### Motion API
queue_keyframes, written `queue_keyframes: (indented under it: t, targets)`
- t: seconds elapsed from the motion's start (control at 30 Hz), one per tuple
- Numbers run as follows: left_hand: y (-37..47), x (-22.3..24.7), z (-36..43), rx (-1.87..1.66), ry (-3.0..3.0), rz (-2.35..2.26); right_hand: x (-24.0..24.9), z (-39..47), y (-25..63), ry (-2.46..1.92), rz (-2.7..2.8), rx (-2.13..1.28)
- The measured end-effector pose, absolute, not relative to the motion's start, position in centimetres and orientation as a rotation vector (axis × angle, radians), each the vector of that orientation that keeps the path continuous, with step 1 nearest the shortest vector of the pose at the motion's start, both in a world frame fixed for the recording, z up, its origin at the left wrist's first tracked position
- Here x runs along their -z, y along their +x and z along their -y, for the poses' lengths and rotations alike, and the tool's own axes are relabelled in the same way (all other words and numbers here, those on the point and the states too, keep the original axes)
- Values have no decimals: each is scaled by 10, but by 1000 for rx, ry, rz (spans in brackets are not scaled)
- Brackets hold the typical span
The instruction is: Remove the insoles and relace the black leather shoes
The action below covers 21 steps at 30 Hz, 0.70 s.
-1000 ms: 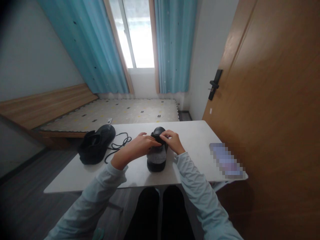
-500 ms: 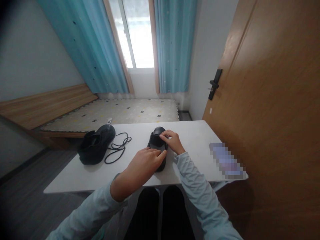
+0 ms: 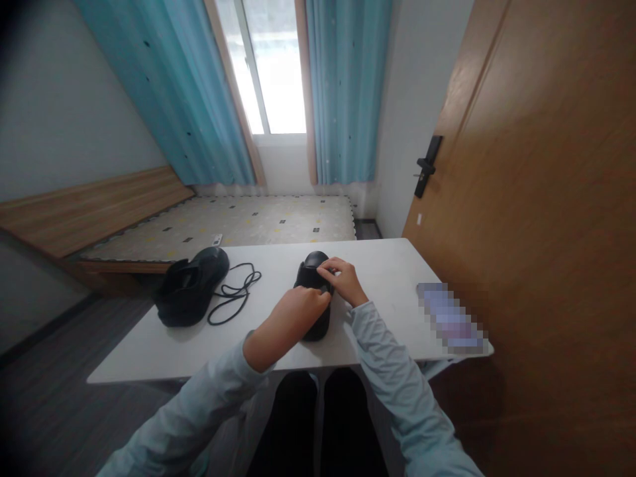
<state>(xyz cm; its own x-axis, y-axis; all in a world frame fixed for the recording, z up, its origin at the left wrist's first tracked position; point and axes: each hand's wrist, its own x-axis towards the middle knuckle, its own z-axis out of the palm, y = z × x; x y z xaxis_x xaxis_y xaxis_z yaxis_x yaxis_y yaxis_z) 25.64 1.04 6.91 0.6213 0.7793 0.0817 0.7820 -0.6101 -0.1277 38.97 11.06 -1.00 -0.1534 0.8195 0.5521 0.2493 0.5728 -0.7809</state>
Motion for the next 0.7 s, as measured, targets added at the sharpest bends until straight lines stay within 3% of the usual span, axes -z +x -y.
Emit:
queue_keyframes:
  t: [0.7]
  targets:
    - [253, -45, -60, 19, -2598, 1202, 8, -108, 391, -880, 1697, -627]
